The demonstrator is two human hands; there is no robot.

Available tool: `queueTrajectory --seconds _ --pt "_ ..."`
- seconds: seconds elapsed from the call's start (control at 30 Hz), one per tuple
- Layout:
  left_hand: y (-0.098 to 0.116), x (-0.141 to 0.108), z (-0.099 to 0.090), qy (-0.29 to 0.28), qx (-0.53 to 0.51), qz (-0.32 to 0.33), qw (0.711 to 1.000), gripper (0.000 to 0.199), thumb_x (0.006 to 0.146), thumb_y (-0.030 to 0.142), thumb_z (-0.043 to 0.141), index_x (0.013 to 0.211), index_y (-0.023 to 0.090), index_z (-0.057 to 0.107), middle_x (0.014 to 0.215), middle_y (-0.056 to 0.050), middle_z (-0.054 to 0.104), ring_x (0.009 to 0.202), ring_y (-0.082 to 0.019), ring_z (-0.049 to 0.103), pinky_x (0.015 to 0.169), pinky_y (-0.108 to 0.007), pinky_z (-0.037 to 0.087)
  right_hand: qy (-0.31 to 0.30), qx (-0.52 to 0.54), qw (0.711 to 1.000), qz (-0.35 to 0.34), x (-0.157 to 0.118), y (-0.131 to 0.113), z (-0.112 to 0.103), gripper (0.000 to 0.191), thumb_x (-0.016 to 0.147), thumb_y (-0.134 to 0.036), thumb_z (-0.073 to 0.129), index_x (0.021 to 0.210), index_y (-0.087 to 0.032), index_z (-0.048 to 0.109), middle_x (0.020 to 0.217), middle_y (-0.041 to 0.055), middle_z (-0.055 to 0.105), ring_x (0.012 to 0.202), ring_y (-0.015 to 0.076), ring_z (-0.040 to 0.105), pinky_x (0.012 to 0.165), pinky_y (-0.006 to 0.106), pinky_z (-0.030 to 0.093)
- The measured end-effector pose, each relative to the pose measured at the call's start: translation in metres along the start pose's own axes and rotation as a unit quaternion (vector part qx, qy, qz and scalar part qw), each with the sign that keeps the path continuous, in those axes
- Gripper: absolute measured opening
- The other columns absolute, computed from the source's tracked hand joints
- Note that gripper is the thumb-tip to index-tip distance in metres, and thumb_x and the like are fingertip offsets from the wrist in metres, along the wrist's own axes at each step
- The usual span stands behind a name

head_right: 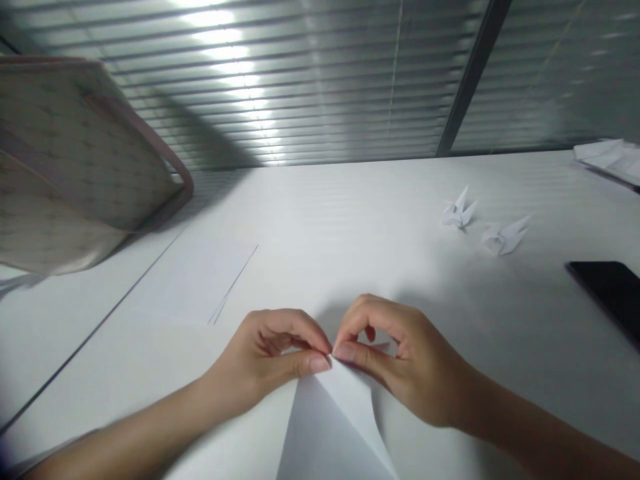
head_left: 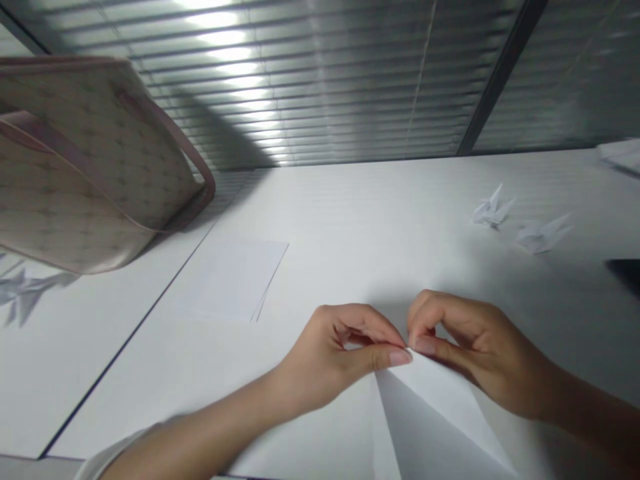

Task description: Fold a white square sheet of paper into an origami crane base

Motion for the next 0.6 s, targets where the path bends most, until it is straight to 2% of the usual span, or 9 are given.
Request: queueTrajectory --seconds 0.1,0.17,0.23,0.3,0.33,0.4,0.5,0.6 --pt "-0.008 0.002 -0.001 -0.011 -0.055 -0.039 0.998 0.008 0.071 0.008 0.073 0.067 0.015 0.071 0.063 0.003 0.068 0.059 -0.006 0.060 0.059 -0.014 0.046 -0.016 0.012 0.999 0.039 0.002 0.007 0.002 0.016 0.089 -0.027 0.057 0.074 -0.022 0.061 0.070 -0.0041 0.060 0.067 0.0094 0.056 0.062 0.019 0.045" --pt "-0.011 0.003 -0.003 0.016 -0.056 -0.039 0.998 0.007 0.071 0.011 0.074 0.067 0.014 0.070 0.062 0.002 0.067 0.058 -0.006 0.058 0.057 -0.014 0.045 0.025 -0.023 0.999 0.026 0.003 0.009 -0.002 0.009 0.086 -0.026 0.060 0.078 -0.024 0.063 0.076 -0.0035 0.064 0.074 0.0106 0.060 0.068 0.020 0.047" --pt "-0.012 0.004 -0.006 0.075 -0.031 -0.022 0.996 0.007 0.072 0.014 0.075 0.068 0.014 0.069 0.062 0.002 0.066 0.057 -0.005 0.057 0.056 -0.013 0.044 0.101 -0.089 0.991 -0.011 0.001 0.008 -0.011 0.004 0.084 -0.024 0.063 0.086 -0.026 0.065 0.088 -0.0026 0.068 0.085 0.0121 0.062 0.075 0.021 0.049" --pt "-0.010 0.004 -0.009 0.143 0.013 0.004 0.990 0.008 0.075 0.017 0.074 0.069 0.014 0.069 0.062 0.003 0.065 0.057 -0.006 0.056 0.055 -0.013 0.044 0.158 -0.158 0.974 -0.046 -0.002 0.004 -0.019 0.009 0.087 -0.025 0.058 0.091 -0.028 0.065 0.090 -0.0025 0.069 0.086 0.0124 0.064 0.074 0.020 0.051" --pt "-0.010 0.003 -0.010 0.170 0.041 0.022 0.984 0.009 0.076 0.018 0.073 0.069 0.015 0.068 0.062 0.002 0.065 0.057 -0.006 0.056 0.054 -0.013 0.045 0.168 -0.186 0.966 -0.063 -0.003 0.002 -0.022 0.011 0.089 -0.025 0.055 0.091 -0.028 0.065 0.089 -0.0024 0.070 0.084 0.0126 0.066 0.072 0.021 0.052" --pt "-0.009 0.000 -0.009 0.202 0.099 0.071 0.972 0.008 0.078 0.017 0.072 0.071 0.016 0.068 0.064 0.002 0.065 0.059 -0.008 0.059 0.054 -0.014 0.047 0.158 -0.243 0.952 -0.099 -0.006 -0.002 -0.022 0.013 0.084 -0.028 0.062 0.097 -0.027 0.064 0.091 -0.0010 0.072 0.082 0.0142 0.068 0.072 0.022 0.054" --pt "-0.010 -0.006 -0.007 0.214 0.181 0.162 0.946 0.007 0.079 0.012 0.070 0.078 0.018 0.067 0.073 0.002 0.069 0.066 -0.010 0.065 0.059 -0.014 0.053 0.140 -0.288 0.936 -0.145 -0.008 -0.006 -0.015 0.019 0.083 -0.022 0.065 0.102 -0.024 0.063 0.091 0.0008 0.074 0.079 0.0144 0.070 0.070 0.021 0.056" --pt "-0.013 -0.012 -0.005 0.187 0.227 0.226 0.929 0.027 0.081 0.007 0.068 0.102 0.024 0.063 0.083 0.004 0.073 0.075 -0.011 0.070 0.064 -0.014 0.057 0.141 -0.278 0.938 -0.153 -0.007 -0.007 -0.010 0.017 0.084 -0.014 0.062 0.098 -0.024 0.065 0.085 -0.0016 0.075 0.071 0.0119 0.070 0.066 0.018 0.056"
Point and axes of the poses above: each hand's wrist, its own x-axis towards the middle knuckle, its own z-axis out of the palm, y = z × x, the point moved 2 cm from there along x, towards the middle knuckle
